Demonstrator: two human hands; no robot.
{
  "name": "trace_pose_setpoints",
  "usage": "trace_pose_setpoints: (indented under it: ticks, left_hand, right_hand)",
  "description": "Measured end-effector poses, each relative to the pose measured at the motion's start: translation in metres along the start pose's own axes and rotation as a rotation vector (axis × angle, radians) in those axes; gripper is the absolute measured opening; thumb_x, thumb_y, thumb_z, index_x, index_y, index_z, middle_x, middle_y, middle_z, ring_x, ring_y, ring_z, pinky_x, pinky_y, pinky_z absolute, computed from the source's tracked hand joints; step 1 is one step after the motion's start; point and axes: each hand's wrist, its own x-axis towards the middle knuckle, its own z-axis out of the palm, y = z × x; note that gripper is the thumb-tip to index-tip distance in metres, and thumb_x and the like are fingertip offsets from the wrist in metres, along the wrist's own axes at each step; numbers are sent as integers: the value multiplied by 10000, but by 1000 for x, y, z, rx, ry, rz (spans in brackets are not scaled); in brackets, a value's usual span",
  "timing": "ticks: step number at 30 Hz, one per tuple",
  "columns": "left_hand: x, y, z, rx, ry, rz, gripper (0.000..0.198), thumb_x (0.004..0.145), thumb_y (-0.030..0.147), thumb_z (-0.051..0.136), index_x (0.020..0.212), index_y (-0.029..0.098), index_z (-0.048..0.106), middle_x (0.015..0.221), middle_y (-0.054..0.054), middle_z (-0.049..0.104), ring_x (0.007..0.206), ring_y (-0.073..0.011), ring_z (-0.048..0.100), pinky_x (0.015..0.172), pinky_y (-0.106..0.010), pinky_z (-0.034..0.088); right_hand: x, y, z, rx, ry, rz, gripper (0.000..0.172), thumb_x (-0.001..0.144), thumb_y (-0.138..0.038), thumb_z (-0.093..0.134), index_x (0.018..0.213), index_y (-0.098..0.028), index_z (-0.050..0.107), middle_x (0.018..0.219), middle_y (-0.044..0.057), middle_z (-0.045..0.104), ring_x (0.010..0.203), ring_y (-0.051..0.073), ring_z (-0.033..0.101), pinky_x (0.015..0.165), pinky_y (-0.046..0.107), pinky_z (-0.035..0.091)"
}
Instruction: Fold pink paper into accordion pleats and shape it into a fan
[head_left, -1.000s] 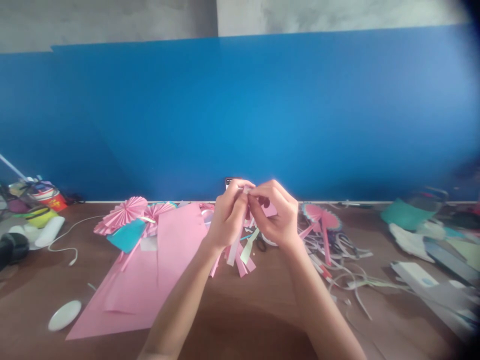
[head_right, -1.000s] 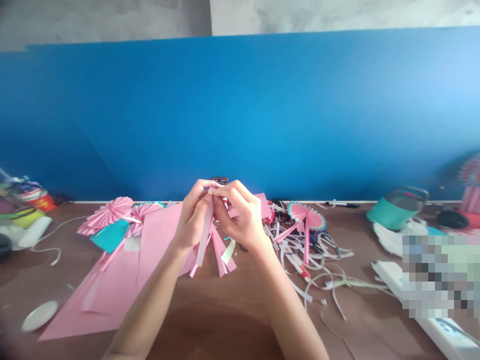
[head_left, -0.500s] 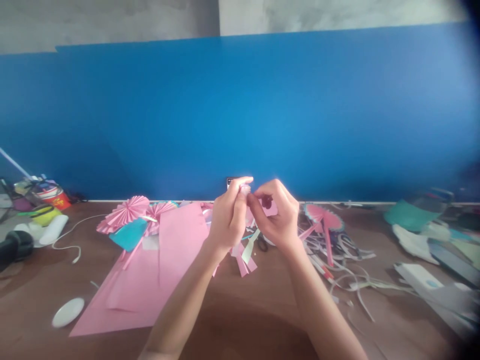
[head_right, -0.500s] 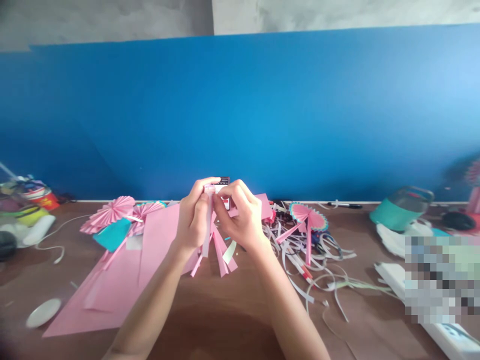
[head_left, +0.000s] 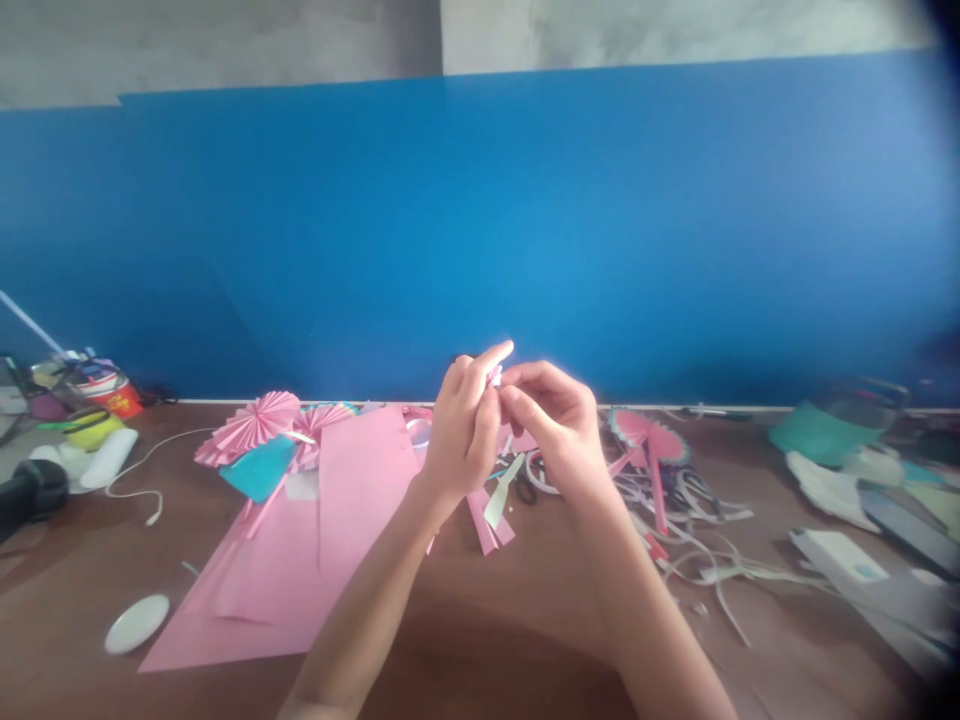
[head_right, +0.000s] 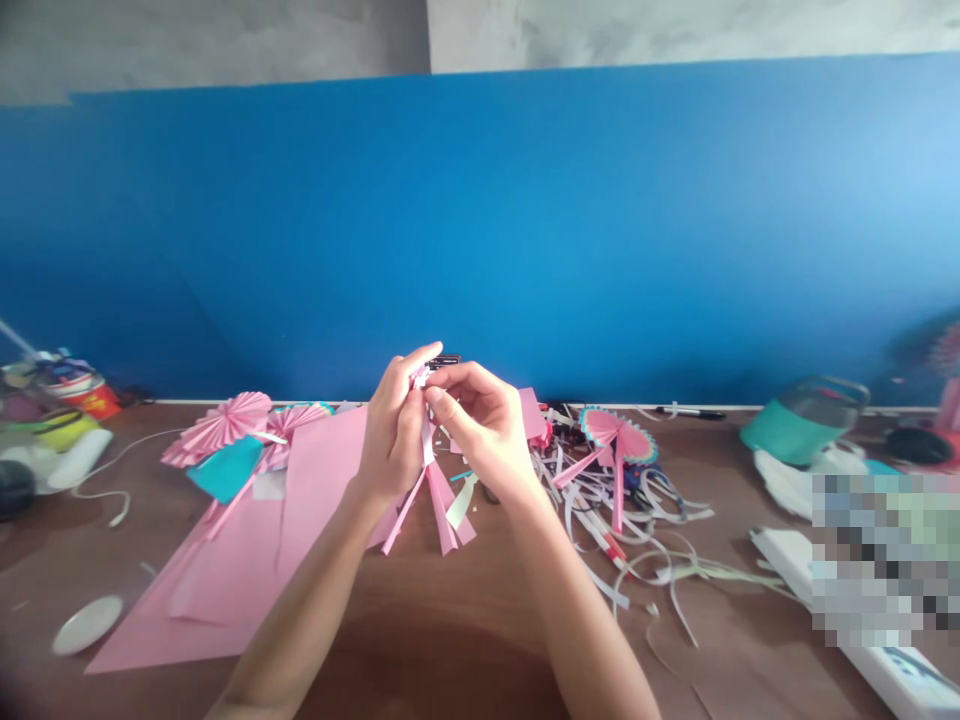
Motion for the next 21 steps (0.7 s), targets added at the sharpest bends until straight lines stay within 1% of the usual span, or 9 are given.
trace_pose_setpoints:
  ticks: [3, 7, 13, 16, 18, 20, 21]
  left_hand:
    - [0, -2, 3, 25, -9, 7, 451, 1030, 299, 272, 1425, 205, 467, 1146, -112, 615, 997, -211, 550, 885, -365, 463]
    - [0, -6, 6, 40, -30, 21, 464, 1030, 283, 263, 1446, 198, 450, 1017, -95, 622, 1000, -225, 526, 878, -376, 452]
    - [-1, -8, 7, -7, -52, 53, 483, 1027, 263, 273, 1481, 221, 431, 899, -69, 588, 904, -222, 511, 842, -383, 451]
    - [-2, -7, 8, -40, -60, 44, 481, 1027, 276, 292, 1482, 234, 443, 901, -72, 574, 879, -219, 519, 818, -380, 464]
    - [-2, -6, 11, -63, -59, 38, 476, 1030, 290, 295, 1478, 243, 451, 951, -80, 585, 882, -213, 529, 809, -375, 475]
    - [-3, -3, 13, -84, -56, 13, 475, 1035, 300, 289, 1479, 246, 449, 1022, -90, 604, 932, -211, 549, 852, -386, 482]
    - [-3, -2, 14, -97, -57, -10, 476, 1037, 301, 282, 1481, 248, 446, 1066, -96, 617, 985, -215, 559, 907, -403, 475]
  right_hand:
    - [0, -3, 0, 28, 11, 38, 133, 846, -307, 712, 842, -180, 673, 696, -19, 625, 527, 73, 507, 483, 209, 434]
    - [0, -3, -1, 16, 30, 81, 171, 827, -329, 729, 809, -176, 655, 677, -22, 601, 531, 74, 491, 479, 210, 408]
    - [0, 1, 1, 24, 68, 77, 157, 830, -307, 686, 772, -174, 624, 665, -21, 581, 537, 77, 488, 497, 217, 409]
    - [0, 1, 3, 10, 92, 77, 134, 827, -260, 640, 734, -177, 592, 629, -36, 544, 523, 73, 458, 484, 210, 385]
    - [-1, 2, 5, 13, 108, 62, 124, 828, -235, 614, 725, -181, 571, 619, -45, 520, 521, 71, 442, 481, 207, 370]
    - [-2, 3, 5, 14, 125, 31, 122, 832, -222, 603, 726, -184, 557, 631, -49, 510, 529, 69, 440, 492, 207, 372]
    - [-3, 3, 6, 8, 132, 15, 121, 836, -217, 598, 728, -184, 554, 643, -48, 512, 536, 69, 445, 502, 208, 379]
